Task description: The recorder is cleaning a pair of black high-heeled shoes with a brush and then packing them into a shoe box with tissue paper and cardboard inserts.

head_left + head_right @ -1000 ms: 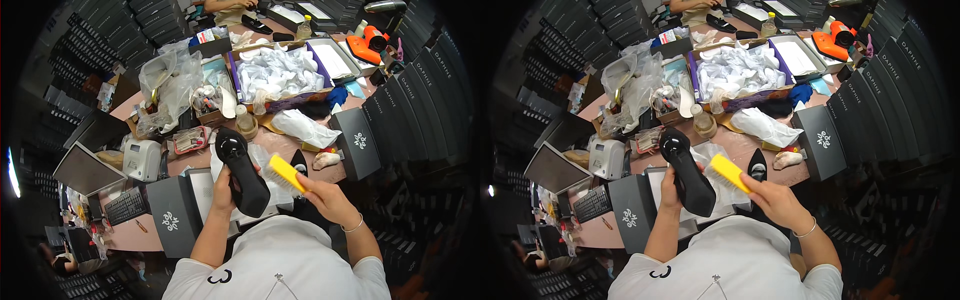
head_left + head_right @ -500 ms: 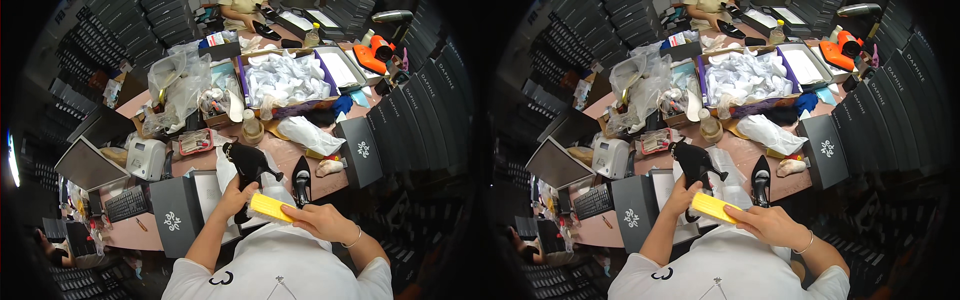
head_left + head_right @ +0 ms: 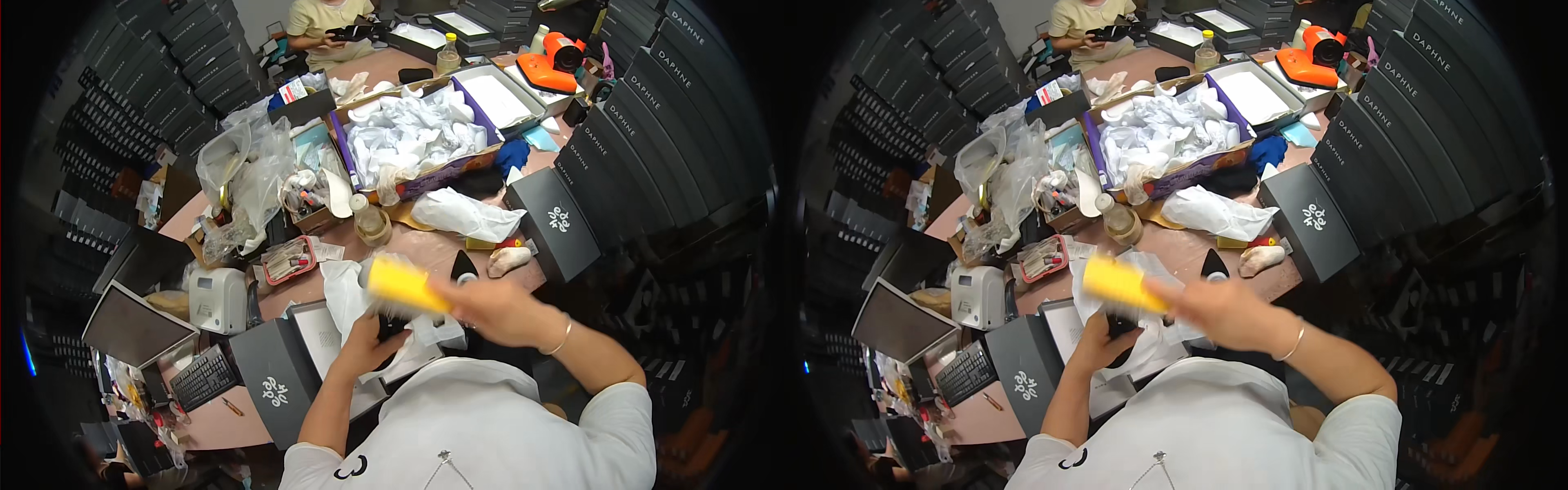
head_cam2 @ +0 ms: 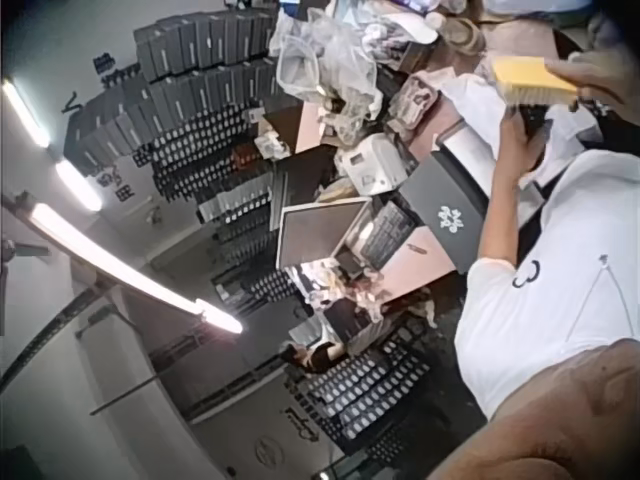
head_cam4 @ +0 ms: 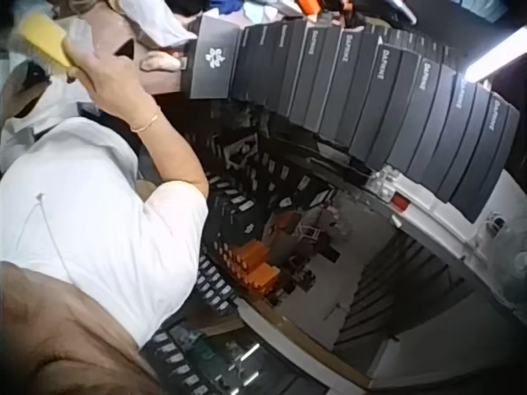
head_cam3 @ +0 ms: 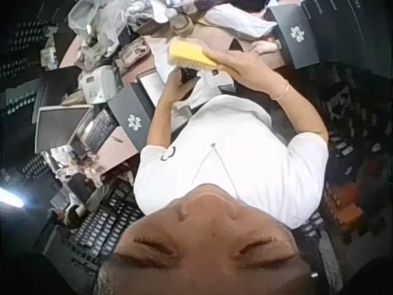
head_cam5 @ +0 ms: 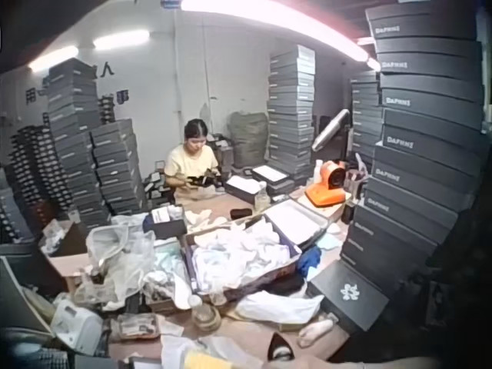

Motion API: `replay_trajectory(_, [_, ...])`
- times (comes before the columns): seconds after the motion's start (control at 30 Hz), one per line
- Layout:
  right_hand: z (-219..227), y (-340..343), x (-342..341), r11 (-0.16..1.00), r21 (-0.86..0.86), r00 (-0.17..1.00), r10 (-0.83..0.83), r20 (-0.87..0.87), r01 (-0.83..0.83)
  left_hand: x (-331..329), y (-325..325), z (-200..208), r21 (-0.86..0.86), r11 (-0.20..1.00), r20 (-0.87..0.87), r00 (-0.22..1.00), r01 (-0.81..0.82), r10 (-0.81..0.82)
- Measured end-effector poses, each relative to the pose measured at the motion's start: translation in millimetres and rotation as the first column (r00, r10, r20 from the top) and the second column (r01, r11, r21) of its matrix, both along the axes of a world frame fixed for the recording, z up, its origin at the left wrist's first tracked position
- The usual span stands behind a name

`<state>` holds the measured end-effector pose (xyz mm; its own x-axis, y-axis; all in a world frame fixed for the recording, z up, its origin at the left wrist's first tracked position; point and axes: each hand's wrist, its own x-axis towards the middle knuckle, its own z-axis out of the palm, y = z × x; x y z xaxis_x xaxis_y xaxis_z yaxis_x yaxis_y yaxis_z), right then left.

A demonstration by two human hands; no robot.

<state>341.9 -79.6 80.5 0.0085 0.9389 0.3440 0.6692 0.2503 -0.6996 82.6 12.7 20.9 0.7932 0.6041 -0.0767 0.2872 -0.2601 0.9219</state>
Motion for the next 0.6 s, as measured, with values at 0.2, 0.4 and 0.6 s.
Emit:
replay_trajectory(0.2, [-38.3,1.1,18.7,0.959,-0.276,0.970,0.000,-0.241,-0.069,-2.0,1.3,3.2,0.054,0.993,0.011,0.994,0.107,-0.107])
replay_trajectory(0.4, [-8.8,22.1,-38.9,0.917,-0.354,0.855,-0.028,-0.519,-0.185,16.1,10.9,26.4,0.673,0.719,-0.168,0.983,0.174,-0.080])
replay_trajectory(0.6, [-10.9,5.2,-63.6,0.995,-0.072,0.972,-0.083,-0.221,0.068,14.9,-16.9,-19.7,-0.641,0.690,0.373,0.650,-0.335,0.662])
